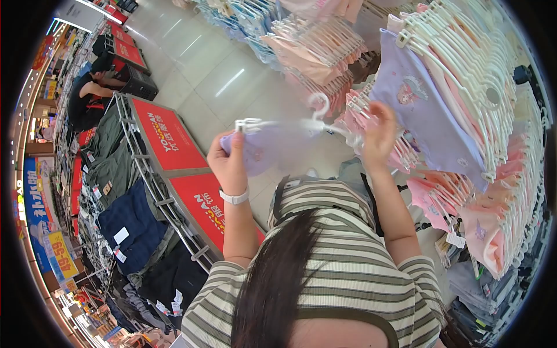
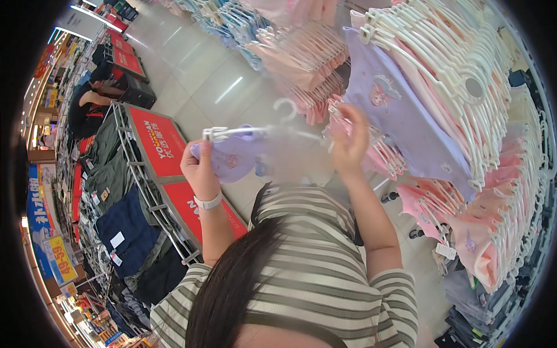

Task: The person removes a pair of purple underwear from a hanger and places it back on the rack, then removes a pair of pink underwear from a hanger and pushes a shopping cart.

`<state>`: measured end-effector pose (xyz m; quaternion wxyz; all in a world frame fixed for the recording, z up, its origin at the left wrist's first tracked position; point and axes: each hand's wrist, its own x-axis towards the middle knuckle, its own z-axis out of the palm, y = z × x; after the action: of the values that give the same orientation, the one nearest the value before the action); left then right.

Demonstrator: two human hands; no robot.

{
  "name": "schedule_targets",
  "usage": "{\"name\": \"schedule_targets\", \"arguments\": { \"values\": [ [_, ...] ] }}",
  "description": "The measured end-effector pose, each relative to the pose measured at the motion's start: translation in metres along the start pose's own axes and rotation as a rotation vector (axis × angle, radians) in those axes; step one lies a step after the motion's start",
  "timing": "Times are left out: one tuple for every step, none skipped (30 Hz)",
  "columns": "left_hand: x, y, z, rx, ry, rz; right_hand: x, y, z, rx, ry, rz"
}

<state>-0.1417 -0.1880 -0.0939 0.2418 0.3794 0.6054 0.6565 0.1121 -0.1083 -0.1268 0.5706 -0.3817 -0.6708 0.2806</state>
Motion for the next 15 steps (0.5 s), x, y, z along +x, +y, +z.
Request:
{"name": "schedule_targets", "arguments": {
  "values": [
    [0.002, -0.002, -0.004, 0.000, 0.002, 0.000, -0.004, 0.010, -0.005, 0.106, 0.175, 0.071],
    [0.004, -0.004, -0.007, -0.098, 0.046, -0.022, -0.009, 0.021, -0.009, 0.212, 0.351, 0.143],
    [0.007, -0.007, -0.011, -0.196, 0.087, -0.045, -0.015, 0.033, -0.012, 0.210, 0.353, 0.144],
    [0.010, -0.013, -0.015, -0.229, 0.088, -0.047, -0.021, 0.045, -0.014, 0.333, 0.296, 0.340],
    [0.011, -0.014, -0.016, -0.232, 0.082, -0.044, -0.026, 0.057, -0.013, 0.457, 0.235, 0.533],
    [0.012, -0.015, -0.018, -0.312, 0.097, -0.071, -0.029, 0.067, -0.010, 0.457, 0.239, 0.530],
    [0.012, -0.014, -0.018, -0.391, 0.114, -0.098, -0.031, 0.075, -0.006, 0.378, 0.012, 0.652],
    [0.012, -0.011, -0.017, -0.391, 0.114, -0.096, -0.034, 0.085, -0.001, 0.295, -0.218, 0.768],
    [0.012, -0.004, -0.014, -0.462, 0.066, -0.146, -0.042, 0.099, 0.009, 0.297, -0.218, 0.768],
    [0.012, 0.002, -0.010, -0.532, 0.017, -0.197, -0.050, 0.112, 0.024, 0.268, -0.343, 0.684],
    [0.011, 0.006, -0.006, -0.530, 0.015, -0.198, -0.054, 0.117, 0.035, 0.237, -0.465, 0.599],
    [0.010, 0.011, -0.001, -0.586, 0.039, -0.261, -0.053, 0.115, 0.043, 0.238, -0.463, 0.600],
    [0.008, 0.013, 0.003, -0.642, 0.063, -0.325, -0.050, 0.111, 0.051, 0.273, -0.513, 0.627],
    [0.006, 0.012, 0.004, -0.642, 0.061, -0.324, -0.047, 0.107, 0.059, 0.308, -0.563, 0.652],
    [0.003, 0.010, 0.004, -0.670, 0.028, -0.374, -0.041, 0.099, 0.065, 0.308, -0.564, 0.652]
  ]
}}
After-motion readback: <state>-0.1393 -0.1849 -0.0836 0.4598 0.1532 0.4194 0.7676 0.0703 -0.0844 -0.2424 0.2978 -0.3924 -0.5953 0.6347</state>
